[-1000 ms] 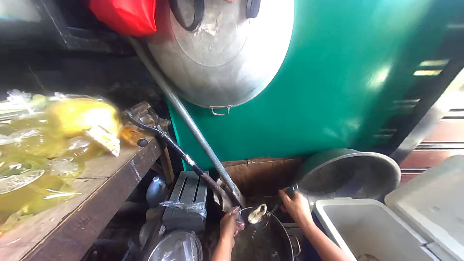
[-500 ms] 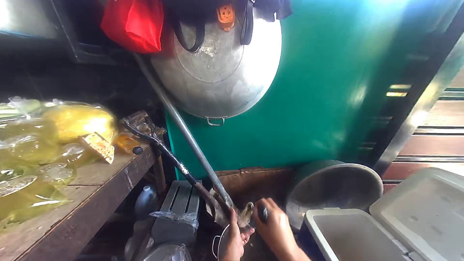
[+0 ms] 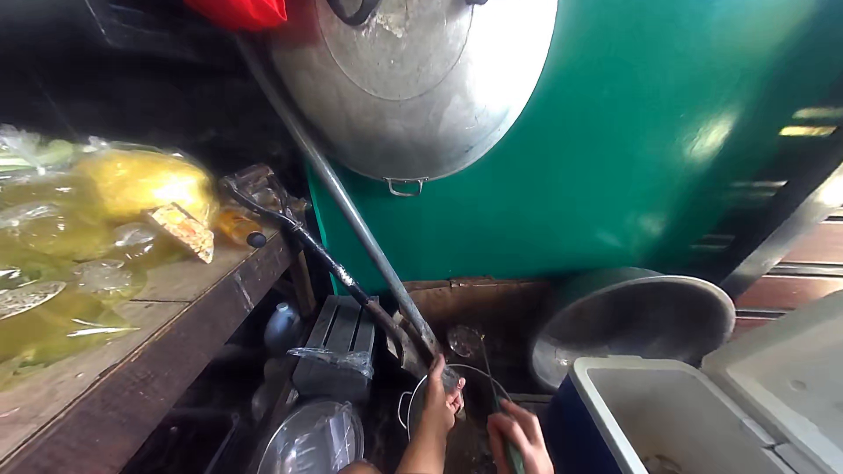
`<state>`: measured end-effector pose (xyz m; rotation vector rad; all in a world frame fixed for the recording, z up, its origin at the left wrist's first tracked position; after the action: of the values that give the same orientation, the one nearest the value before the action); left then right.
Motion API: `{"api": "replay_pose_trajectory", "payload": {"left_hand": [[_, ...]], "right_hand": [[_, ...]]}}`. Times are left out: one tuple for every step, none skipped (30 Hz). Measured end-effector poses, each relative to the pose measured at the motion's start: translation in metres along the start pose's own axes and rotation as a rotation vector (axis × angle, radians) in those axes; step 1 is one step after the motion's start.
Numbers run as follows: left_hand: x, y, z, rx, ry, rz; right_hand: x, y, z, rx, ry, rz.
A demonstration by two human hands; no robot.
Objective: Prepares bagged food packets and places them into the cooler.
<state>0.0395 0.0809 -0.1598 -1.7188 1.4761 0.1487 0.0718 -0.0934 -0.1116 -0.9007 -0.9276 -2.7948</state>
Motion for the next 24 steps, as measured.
{"api": "replay_pose_trajectory", "payload": {"left_hand": [[-0.001, 0.004, 0.003, 0.020, -0.023, 0.067], [-0.002, 0.007, 0.005, 0.025, -0.066, 0.128], [-0.005, 0.012, 0.005, 0.023, -0.093, 0.170], [-0.007, 0.016, 0.004, 0.019, -0.107, 0.222], [-0.009, 0.019, 0.004, 0.014, -0.113, 0.281], [-0.010, 0.022, 0.003, 0.013, -0.121, 0.341], [-0.012, 0.025, 0.003, 0.028, -0.119, 0.389], [-0.015, 0.028, 0.003, 0.040, -0.120, 0.430], [-0.017, 0.030, 0.003, 0.047, -0.125, 0.464], [-0.020, 0.033, 0.002, 0.053, -0.129, 0.486], [-0.022, 0.037, 0.001, 0.059, -0.130, 0.498], [-0.024, 0.041, 0.001, 0.064, -0.136, 0.502], [-0.026, 0.045, 0.000, 0.062, -0.144, 0.506], [-0.027, 0.048, 0.000, 0.054, -0.149, 0.512], [-0.029, 0.052, 0.000, 0.044, -0.147, 0.521], [-0.030, 0.055, 0.000, 0.038, -0.139, 0.534], [-0.032, 0.058, 0.000, 0.031, -0.133, 0.547], [-0.032, 0.059, -0.001, 0.024, -0.128, 0.559], [-0.033, 0.061, -0.003, 0.018, -0.117, 0.572], [-0.034, 0.063, -0.004, 0.014, -0.107, 0.584], [-0.033, 0.064, -0.003, 0.007, -0.093, 0.593], [-0.033, 0.065, -0.003, -0.002, -0.081, 0.599], [-0.032, 0.066, -0.002, -0.009, -0.069, 0.602], [-0.031, 0.067, -0.001, -0.015, -0.064, 0.602]], "right_hand": [[-0.013, -0.007, 0.003, 0.008, -0.050, -0.012], [-0.030, -0.017, 0.003, 0.025, -0.088, -0.027], [-0.047, -0.030, -0.002, 0.043, -0.118, -0.041], [-0.065, -0.045, -0.009, 0.072, -0.147, -0.046], [-0.079, -0.059, -0.018, 0.112, -0.174, -0.042], [-0.089, -0.071, -0.028, 0.165, -0.200, -0.032], [-0.096, -0.081, -0.037, 0.241, -0.227, -0.022], [-0.100, -0.089, -0.045, 0.326, -0.248, -0.016], [-0.103, -0.097, -0.053, 0.406, -0.262, -0.016], [-0.107, -0.105, -0.062, 0.473, -0.264, -0.017], [-0.110, -0.112, -0.070, 0.526, -0.262, -0.015], [-0.111, -0.117, -0.076, 0.569, -0.273, -0.008], [-0.111, -0.120, -0.082, 0.589, -0.302, -0.002], [-0.111, -0.123, -0.086, 0.568, -0.346, 0.001], [-0.112, -0.125, -0.089, 0.529, -0.414, 0.003], [-0.114, -0.126, -0.092, 0.480, -0.504, 0.013], [-0.117, -0.126, -0.093, 0.430, -0.614, 0.022], [-0.122, -0.125, -0.095, 0.388, -0.741, 0.041], [-0.128, -0.124, -0.096, 0.350, -0.865, 0.070], [-0.134, -0.121, -0.096, 0.315, -0.969, 0.109], [-0.138, -0.118, -0.095, 0.284, -1.044, 0.152], [-0.141, -0.113, -0.092, 0.259, -1.092, 0.192], [-0.142, -0.108, -0.087, 0.249, -1.123, 0.213], [-0.143, -0.101, -0.080, 0.247, -1.140, 0.218]]}}
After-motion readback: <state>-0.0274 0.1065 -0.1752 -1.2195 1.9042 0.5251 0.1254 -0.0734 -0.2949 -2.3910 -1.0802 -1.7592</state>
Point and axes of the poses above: each hand's wrist, its own z-axis towards the middle knuckle, its own y-axis out of the back of the hand, x = y × z, the point moved 3 cm from there along z, towards the middle knuckle, and after that the axes turned 8 degrees about -z, right-handed, at the moved point
